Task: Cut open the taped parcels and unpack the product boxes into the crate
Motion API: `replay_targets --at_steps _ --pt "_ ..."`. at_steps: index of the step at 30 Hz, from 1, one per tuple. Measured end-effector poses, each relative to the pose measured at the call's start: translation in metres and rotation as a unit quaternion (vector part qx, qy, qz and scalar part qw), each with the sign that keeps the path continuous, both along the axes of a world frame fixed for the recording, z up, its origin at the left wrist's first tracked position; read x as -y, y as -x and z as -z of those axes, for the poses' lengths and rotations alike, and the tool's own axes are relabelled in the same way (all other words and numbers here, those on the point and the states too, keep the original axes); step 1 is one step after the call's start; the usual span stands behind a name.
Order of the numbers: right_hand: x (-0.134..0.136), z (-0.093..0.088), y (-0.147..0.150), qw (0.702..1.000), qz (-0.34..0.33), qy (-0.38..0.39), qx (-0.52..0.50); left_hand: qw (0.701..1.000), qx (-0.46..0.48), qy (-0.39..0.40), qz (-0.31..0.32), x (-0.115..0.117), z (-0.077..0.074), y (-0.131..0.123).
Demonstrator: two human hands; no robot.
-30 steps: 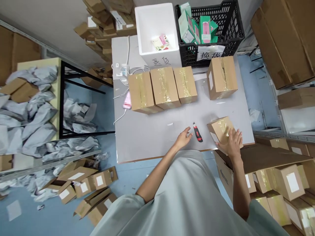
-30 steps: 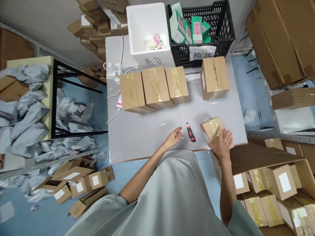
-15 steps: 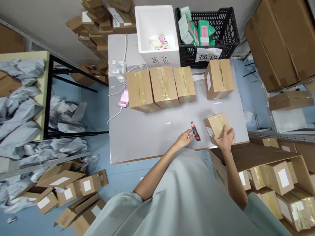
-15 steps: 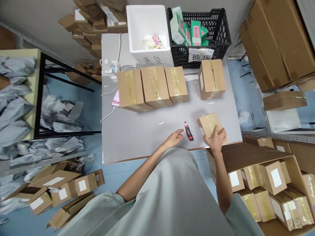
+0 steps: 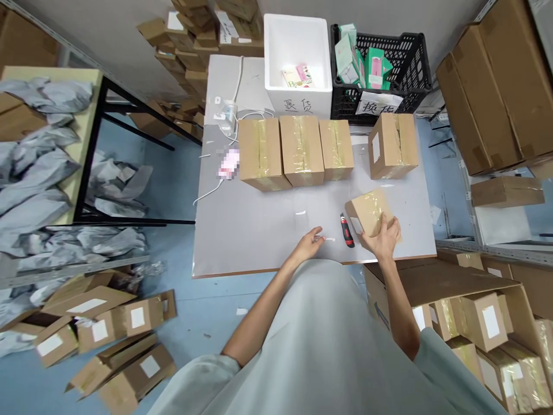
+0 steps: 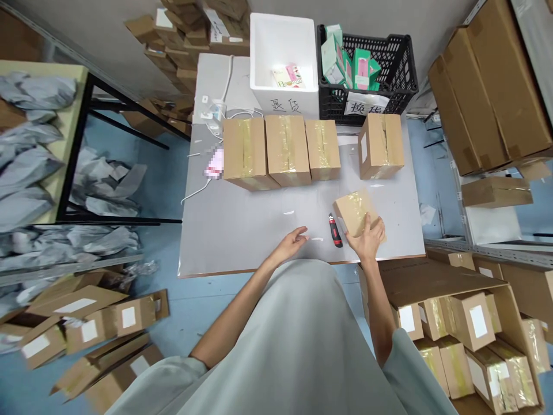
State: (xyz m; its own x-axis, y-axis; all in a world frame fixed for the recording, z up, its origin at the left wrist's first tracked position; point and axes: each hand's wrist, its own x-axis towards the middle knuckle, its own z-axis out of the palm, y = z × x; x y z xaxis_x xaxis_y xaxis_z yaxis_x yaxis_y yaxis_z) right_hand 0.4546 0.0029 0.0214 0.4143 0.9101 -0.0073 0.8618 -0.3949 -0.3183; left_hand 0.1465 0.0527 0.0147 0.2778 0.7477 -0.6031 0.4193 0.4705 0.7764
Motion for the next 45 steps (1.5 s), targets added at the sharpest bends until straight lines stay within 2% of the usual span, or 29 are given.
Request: replay_targets --at_steps 3,6,8,11,13,15,17,19,22,24,27,29,31,34,38,40,42,45 --pt "0.000 -0.012 0.028 0.990 -0.136 -0.005 -0.024 0.995 0.010 -0.022 -0.100 -0.011 0.002 0.027" --pt "-0.014 -0.017 0.063 0.957 -0.280 0.023 -0.068 0.978 -0.004 -0.037 -0.203 -0.020 0.002 0.056" --pt "-0.027 -0.016 0.088 0.923 -0.368 0.054 -0.097 0.974 -0.012 -0.047 -0.220 -0.019 0.001 0.073" --pt "-0.044 -0.006 0.124 0.871 -0.464 0.097 -0.129 0.977 -0.027 -0.050 -0.204 -0.006 0.000 0.093" --pt "-0.052 0.001 0.142 0.847 -0.498 0.118 -0.143 0.977 -0.040 -0.035 -0.207 0.009 0.003 0.102" --pt "-0.053 0.006 0.153 0.836 -0.510 0.133 -0.152 0.975 -0.043 -0.019 -0.218 0.024 0.009 0.110" --pt "-0.049 0.008 0.153 0.843 -0.499 0.133 -0.152 0.976 -0.021 -0.011 -0.217 0.039 0.014 0.118" --pt "-0.037 0.009 0.142 0.866 -0.463 0.119 -0.146 0.978 0.020 -0.006 -0.205 0.052 0.017 0.127" --pt "-0.009 0.016 0.110 0.909 -0.371 0.102 -0.158 0.981 0.072 0.007 -0.178 0.065 0.020 0.139" --pt "0.009 0.028 0.088 0.927 -0.300 0.117 -0.192 0.984 0.082 0.021 -0.158 0.069 0.023 0.144" --pt "0.027 0.050 0.074 0.930 -0.192 0.164 -0.267 0.986 0.075 0.041 -0.142 0.067 0.031 0.143" --pt "0.030 0.061 0.081 0.919 -0.143 0.180 -0.322 0.987 0.063 0.043 -0.144 0.060 0.039 0.138" --pt "0.027 0.066 0.098 0.905 -0.122 0.166 -0.371 0.987 0.050 0.040 -0.146 0.051 0.044 0.134" --pt "0.021 0.061 0.125 0.894 -0.082 0.122 -0.423 0.988 0.048 0.038 -0.142 0.038 0.044 0.134" --pt "0.018 0.039 0.143 0.867 0.008 0.101 -0.488 0.988 0.081 0.021 -0.131 0.032 0.032 0.146" --pt "0.018 0.027 0.145 0.856 0.019 0.082 -0.509 0.986 0.097 0.002 -0.136 0.032 0.026 0.151" --pt "0.019 0.017 0.147 0.858 0.017 0.063 -0.509 0.984 0.099 -0.008 -0.149 0.033 0.025 0.154" --pt "0.021 0.011 0.152 0.867 0.028 0.061 -0.494 0.983 0.080 0.004 -0.164 0.034 0.032 0.154"
